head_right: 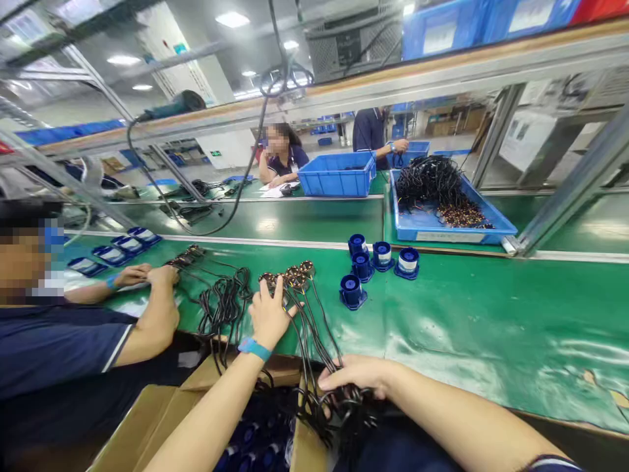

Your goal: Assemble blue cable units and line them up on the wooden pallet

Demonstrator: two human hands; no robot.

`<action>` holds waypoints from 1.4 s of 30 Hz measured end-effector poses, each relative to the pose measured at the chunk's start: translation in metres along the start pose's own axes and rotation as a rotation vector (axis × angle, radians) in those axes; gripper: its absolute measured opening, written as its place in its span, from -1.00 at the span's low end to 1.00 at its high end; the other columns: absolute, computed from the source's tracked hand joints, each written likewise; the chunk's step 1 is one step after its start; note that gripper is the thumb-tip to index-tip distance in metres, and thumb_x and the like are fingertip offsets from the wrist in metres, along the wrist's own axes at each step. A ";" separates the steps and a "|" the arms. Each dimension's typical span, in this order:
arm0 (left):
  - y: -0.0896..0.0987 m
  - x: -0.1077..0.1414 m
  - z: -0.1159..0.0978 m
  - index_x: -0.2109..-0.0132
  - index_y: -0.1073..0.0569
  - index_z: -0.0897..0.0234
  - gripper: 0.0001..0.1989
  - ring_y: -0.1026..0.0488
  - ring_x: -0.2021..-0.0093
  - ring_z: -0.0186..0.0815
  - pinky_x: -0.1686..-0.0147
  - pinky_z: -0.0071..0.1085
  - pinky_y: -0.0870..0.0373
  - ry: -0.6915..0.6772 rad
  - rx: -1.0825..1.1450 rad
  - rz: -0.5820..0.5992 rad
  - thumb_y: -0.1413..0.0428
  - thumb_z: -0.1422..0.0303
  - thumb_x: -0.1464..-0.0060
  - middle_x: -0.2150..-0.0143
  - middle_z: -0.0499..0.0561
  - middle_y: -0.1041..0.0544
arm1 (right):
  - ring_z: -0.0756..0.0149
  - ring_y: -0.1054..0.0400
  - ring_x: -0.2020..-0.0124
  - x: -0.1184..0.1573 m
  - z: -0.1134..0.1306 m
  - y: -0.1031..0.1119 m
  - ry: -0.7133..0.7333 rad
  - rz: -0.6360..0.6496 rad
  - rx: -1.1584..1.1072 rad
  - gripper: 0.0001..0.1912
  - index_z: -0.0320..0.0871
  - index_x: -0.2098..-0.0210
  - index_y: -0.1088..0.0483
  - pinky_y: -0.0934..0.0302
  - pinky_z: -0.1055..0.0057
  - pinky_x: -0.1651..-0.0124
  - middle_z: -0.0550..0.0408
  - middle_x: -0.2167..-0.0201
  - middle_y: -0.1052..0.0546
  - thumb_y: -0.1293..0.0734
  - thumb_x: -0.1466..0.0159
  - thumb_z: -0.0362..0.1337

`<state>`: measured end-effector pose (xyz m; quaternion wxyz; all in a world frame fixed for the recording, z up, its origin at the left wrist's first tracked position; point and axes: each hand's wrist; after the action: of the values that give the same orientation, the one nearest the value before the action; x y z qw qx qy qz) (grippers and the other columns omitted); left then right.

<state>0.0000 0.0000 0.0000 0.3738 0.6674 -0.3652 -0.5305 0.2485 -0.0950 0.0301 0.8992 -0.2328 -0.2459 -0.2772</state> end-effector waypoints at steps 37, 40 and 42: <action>-0.017 0.051 0.006 -0.50 0.06 0.31 -0.05 0.37 -0.51 0.09 -0.45 0.10 0.08 -0.069 0.631 0.182 0.02 0.69 0.05 -0.54 0.31 0.39 | 0.17 -0.41 0.11 0.016 0.069 0.065 0.268 -0.994 1.476 -0.66 -0.22 -0.08 -0.43 -0.28 0.31 0.06 -0.13 0.06 -0.49 -0.11 -0.45 -0.38; -0.018 0.062 0.017 -0.50 0.07 0.38 -0.10 0.27 -0.52 0.01 -0.45 0.03 0.03 -0.021 0.715 0.211 0.03 0.62 0.00 -0.54 0.33 0.24 | 0.13 -0.42 0.12 0.007 0.084 0.059 0.182 -0.946 1.589 -0.68 -0.22 -0.03 -0.45 -0.27 0.30 0.10 -0.11 0.14 -0.49 -0.11 -0.46 -0.35; -0.016 0.071 0.017 -0.47 -0.01 0.44 -0.20 0.19 -0.52 -0.01 -0.45 0.02 0.01 0.039 0.742 0.171 0.05 0.56 -0.06 -0.51 0.36 0.10 | 0.12 -0.43 0.11 0.001 0.091 0.051 0.159 -0.923 1.610 -0.65 -0.23 0.00 -0.47 -0.28 0.28 0.09 -0.14 0.12 -0.49 -0.10 -0.49 -0.26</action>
<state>-0.0033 -0.0574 -0.0474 0.1566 0.7345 -0.5795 -0.3165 0.2527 -0.0072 0.0863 0.6047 0.6015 -0.3701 -0.3682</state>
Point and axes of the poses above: each hand's wrist, its own x-axis away from the middle knuckle, its own y-axis out of the back of the hand, z = x × y
